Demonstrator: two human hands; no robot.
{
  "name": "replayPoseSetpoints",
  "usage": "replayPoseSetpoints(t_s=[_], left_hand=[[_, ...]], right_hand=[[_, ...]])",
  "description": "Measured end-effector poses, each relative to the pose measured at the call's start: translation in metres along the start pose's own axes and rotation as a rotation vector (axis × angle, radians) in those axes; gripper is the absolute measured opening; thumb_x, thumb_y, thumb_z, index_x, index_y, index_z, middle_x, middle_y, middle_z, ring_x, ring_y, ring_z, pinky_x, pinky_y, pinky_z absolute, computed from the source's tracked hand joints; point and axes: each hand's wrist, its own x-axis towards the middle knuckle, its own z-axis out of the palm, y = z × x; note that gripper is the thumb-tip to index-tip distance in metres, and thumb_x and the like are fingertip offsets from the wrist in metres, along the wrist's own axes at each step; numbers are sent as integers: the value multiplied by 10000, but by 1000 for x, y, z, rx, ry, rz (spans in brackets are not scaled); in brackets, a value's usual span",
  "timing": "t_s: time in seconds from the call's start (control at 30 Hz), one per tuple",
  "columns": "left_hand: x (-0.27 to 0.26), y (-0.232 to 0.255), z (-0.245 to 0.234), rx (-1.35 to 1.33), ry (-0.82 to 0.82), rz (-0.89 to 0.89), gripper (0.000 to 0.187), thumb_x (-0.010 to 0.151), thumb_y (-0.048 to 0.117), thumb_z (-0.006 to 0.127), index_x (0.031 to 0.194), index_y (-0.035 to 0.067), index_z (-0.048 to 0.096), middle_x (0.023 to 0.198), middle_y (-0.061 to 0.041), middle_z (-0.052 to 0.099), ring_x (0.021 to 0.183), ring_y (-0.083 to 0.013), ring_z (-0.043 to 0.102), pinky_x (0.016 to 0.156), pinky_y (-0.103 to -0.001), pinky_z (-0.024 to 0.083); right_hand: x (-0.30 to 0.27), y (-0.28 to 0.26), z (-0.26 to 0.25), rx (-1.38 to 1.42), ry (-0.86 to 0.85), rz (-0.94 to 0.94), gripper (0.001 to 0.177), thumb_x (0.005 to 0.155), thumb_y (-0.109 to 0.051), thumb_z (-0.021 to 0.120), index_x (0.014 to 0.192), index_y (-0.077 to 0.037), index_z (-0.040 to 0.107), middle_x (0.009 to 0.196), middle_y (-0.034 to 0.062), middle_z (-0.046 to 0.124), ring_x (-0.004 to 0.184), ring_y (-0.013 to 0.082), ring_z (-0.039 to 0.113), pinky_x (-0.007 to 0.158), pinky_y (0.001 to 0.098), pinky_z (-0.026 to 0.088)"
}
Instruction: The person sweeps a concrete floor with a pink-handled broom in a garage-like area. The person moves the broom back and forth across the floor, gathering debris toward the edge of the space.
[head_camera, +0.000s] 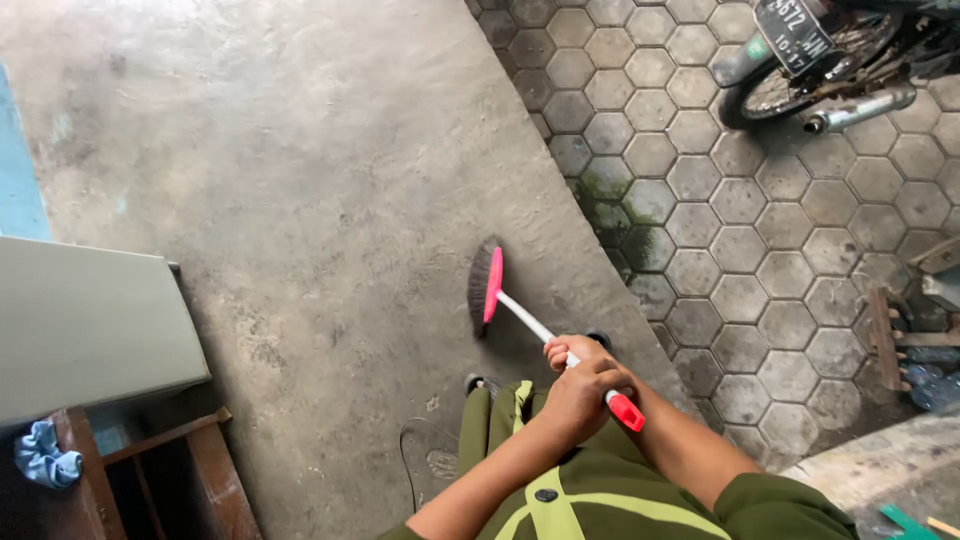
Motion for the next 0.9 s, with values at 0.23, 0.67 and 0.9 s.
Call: replayPoseSetpoints(t_s=[0.23, 0.67, 0.9], left_hand=[[50, 24, 36, -159, 42, 157, 169, 924, 164, 706, 1086, 211, 709, 1071, -95, 668, 1037, -399, 703, 795, -480, 585], [91, 73, 21, -119, 119, 358, 65, 1015, 123, 691, 1074, 136, 713, 1162, -60, 667, 1267, -334, 652, 938, -428, 517], [120, 87, 45, 188, 17, 205, 290, 802, 66, 703, 1018, 255, 744, 1135, -12, 636, 1144, -246, 631, 699, -422, 437]], right_hand=[[-35, -69, -51, -81, 79, -155, 47, 1061, -81, 485, 1085, -41, 485, 815, -78, 431, 629, 1, 449, 524, 140, 379], [-110, -79, -20, -422, 106, -547, 178, 1002, -32, 533, 890, -104, 413, 681, 15, 386, 517, 78, 358, 444, 182, 311], [-92, -108, -29, -216, -84, -162, 178, 1035, -156, 585, 920, -37, 521, 621, -63, 347, 498, 24, 337, 412, 127, 307]])
